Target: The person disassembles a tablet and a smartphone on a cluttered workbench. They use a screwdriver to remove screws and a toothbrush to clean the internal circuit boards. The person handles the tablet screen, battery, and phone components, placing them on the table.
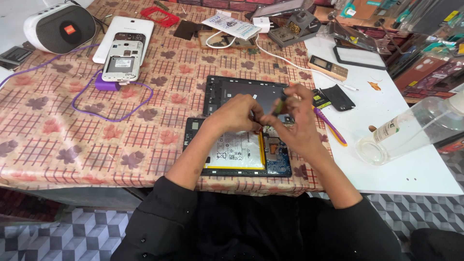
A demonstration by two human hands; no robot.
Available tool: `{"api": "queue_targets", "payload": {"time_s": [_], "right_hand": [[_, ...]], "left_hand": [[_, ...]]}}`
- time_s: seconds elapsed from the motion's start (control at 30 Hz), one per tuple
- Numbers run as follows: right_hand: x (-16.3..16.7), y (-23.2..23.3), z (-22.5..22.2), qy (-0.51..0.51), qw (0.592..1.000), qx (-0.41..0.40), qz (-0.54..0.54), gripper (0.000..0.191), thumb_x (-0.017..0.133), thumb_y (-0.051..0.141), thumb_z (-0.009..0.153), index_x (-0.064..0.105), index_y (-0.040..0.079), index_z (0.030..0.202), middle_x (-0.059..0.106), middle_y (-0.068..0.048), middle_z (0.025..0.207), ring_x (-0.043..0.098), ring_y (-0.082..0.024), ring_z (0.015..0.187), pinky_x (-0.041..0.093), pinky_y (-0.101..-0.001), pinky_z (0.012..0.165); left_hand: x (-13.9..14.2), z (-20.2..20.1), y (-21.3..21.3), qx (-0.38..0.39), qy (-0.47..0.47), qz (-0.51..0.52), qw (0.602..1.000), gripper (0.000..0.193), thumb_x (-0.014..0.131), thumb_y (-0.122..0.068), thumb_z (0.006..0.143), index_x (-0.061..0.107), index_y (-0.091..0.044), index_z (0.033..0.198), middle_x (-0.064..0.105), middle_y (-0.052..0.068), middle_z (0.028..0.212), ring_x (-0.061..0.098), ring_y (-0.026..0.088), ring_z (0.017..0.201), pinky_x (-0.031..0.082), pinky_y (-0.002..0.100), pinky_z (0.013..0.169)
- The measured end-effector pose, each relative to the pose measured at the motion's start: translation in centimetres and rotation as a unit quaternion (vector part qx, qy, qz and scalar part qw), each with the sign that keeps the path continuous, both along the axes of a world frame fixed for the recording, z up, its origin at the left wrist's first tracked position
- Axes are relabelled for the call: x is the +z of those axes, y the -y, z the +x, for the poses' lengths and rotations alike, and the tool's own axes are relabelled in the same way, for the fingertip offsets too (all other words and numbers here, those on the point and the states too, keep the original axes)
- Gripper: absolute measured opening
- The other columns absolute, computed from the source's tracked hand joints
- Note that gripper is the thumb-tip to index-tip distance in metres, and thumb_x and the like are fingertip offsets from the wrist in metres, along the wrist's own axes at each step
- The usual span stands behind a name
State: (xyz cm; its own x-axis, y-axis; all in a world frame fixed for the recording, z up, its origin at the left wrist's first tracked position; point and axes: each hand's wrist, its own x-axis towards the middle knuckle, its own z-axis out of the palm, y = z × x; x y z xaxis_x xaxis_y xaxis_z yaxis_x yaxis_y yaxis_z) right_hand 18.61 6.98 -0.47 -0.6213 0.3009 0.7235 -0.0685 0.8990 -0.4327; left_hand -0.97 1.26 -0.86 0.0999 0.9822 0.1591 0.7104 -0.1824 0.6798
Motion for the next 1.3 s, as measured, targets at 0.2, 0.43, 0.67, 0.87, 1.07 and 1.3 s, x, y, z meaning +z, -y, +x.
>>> {"api": "queue_targets", "payload": {"time_s": [0.2,0.43,0.67,0.87,1.07,1.3], "right_hand": [[0.2,0.1,0.8,-0.014,0.99,0.044,-0.132,0.065,0.077,-0.002,0.093,0.028,0.011,0.134,0.067,-0.013,0.105,0.074,-0.023,0.101,0.065,-0.0378,0.091],[-0.2,-0.3,0.8,0.053,0.963,0.063,-0.257,0.055,0.066,0.001,0.096,0.026,0.012,0.131,0.073,-0.018,0.111,0.073,-0.024,0.111,0.058,-0.0332,0.098],[0.2,-1.0,1.2,0.029,0.959,0.167,-0.225,0.047,0.05,-0.014,0.103,0.023,0.013,0.13,0.074,-0.023,0.117,0.074,-0.029,0.113,0.06,-0.0377,0.101],[-0.1,-1.6,1.3,0.039,0.971,0.148,-0.182,0.059,0.068,-0.006,0.095,0.023,0.015,0.127,0.059,-0.026,0.128,0.068,-0.028,0.115,0.059,-0.0392,0.101],[-0.2,-1.5,1.1,0.027,0.996,0.017,-0.086,0.075,0.083,-0.002,0.086,0.024,0.012,0.129,0.063,-0.024,0.109,0.075,-0.024,0.093,0.066,-0.0344,0.083],[1.0,-1.4,1.4,0.069,0.98,-0.072,-0.172,0.078,0.085,-0.003,0.08,0.024,0.015,0.126,0.07,-0.022,0.1,0.076,-0.027,0.091,0.065,-0.037,0.081]], "left_hand": [[-0.5,-0.2,-0.4,0.039,0.015,0.056,0.998,0.016,0.072,-0.011,0.08,0.082,-0.008,0.092,0.079,0.013,0.09,0.078,0.026,0.086,0.059,0.038,0.083],[-0.2,-0.3,-0.1,0.147,0.038,0.104,0.983,0.017,0.071,-0.012,0.08,0.081,-0.011,0.094,0.078,0.011,0.091,0.076,0.027,0.086,0.059,0.04,0.08],[0.5,0.1,0.4,0.177,0.044,0.096,0.979,0.016,0.069,-0.015,0.084,0.081,-0.014,0.095,0.078,0.009,0.091,0.077,0.025,0.085,0.058,0.04,0.079],[0.5,0.0,0.4,0.177,0.033,0.091,0.979,0.018,0.07,-0.014,0.081,0.081,-0.014,0.096,0.079,0.007,0.093,0.076,0.024,0.085,0.058,0.04,0.078],[0.4,-0.1,0.4,0.179,0.031,0.089,0.979,0.018,0.07,-0.015,0.082,0.081,-0.013,0.097,0.079,0.007,0.093,0.076,0.025,0.086,0.058,0.04,0.079],[0.4,-0.1,0.4,0.185,0.024,0.087,0.979,0.018,0.07,-0.016,0.082,0.081,-0.013,0.097,0.079,0.006,0.093,0.076,0.024,0.086,0.058,0.04,0.079]]}}
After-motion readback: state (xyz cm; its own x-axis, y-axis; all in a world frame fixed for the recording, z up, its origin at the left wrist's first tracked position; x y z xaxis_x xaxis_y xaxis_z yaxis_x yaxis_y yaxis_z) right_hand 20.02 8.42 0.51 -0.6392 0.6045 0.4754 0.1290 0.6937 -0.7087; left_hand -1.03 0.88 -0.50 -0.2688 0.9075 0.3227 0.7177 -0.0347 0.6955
